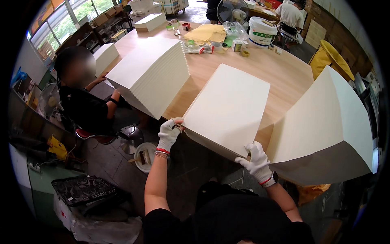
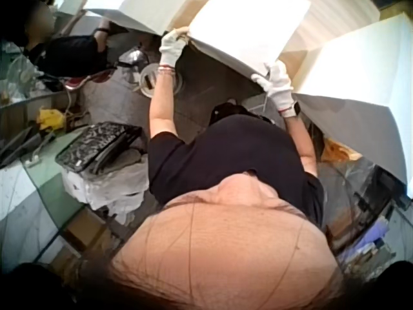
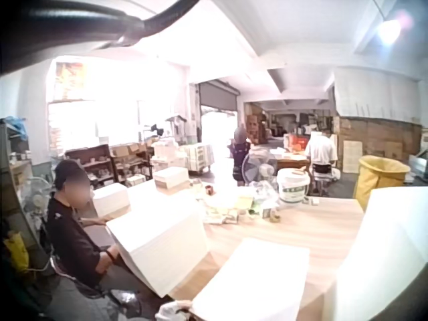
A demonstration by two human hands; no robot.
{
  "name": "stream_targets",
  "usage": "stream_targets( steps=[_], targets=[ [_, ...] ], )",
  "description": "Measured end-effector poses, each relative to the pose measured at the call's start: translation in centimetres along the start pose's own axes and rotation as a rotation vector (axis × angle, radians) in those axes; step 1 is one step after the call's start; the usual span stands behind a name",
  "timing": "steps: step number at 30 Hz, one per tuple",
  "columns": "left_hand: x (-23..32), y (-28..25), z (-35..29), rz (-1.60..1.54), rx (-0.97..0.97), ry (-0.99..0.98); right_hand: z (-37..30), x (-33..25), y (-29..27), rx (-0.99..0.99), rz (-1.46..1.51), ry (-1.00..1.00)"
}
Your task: The person folds white paperboard sheets into box shapes by hand. They repeatedly pick up a sheet, fold the edges to form a rectangular prism, and place the finished box onto a stack on the table.
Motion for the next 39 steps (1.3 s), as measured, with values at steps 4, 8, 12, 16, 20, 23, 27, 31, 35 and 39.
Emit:
stream_targets(
  steps=[4,8,12,16,20,23,27,31,35,39],
  targets=[
    [0.4,-0.4,0.3,0.052,-0.043,-0.104,-0.1,0.0,0.4,0.026,-0.022,0.012],
    [0.3,-0.5,0.4,-0.031,-0.059,-0.141,0.1,-0.4,0.4,0.028,-0.029,0.012],
    [0.7,-0.1,0.4,-0.031,-0.058,-0.120,-0.1,-0.3,0.5,0.042,-0.018,0.041],
    [1.3,-0.4,0.5,-0.047,-0.160,-0.072,-0.7,0.3,0.1,0.066,0.084,0.103],
    [-0.5,-0.7,0.5,-0.021,-0.133,-0.091,-1.7,0.5,0.6,0.146,0.200,0.204],
    [0.2,-0.6,0.4,0.074,-0.159,-0.098,-2.2,0.8,1.3,0.137,0.171,0.234],
    [0.0,-1.0,0.1,0.099,-0.146,-0.039,-2.0,0.5,1.2,0.141,0.149,0.243],
    [-0.5,-0.6,-0.1,-0.006,-0.132,-0.068,-2.1,0.4,1.3,0.152,0.120,0.222],
    [0.0,-0.2,-0.5,0.060,-0.090,0.001,-2.2,0.6,1.4,0.151,0.113,0.192],
    [0.7,0.1,-0.6,0.121,-0.073,0.006,-2.3,0.8,1.4,0.156,0.128,0.188]
  ],
)
Point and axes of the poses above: each hand's wrist, its own z-axis towards the middle knuckle, its own y-axis out of the palm, x = y × z, the point moved 2 cm from there along z, towards the middle knuckle, and after that the axes turned 13 degrees about -y, right-handed, at the moved point
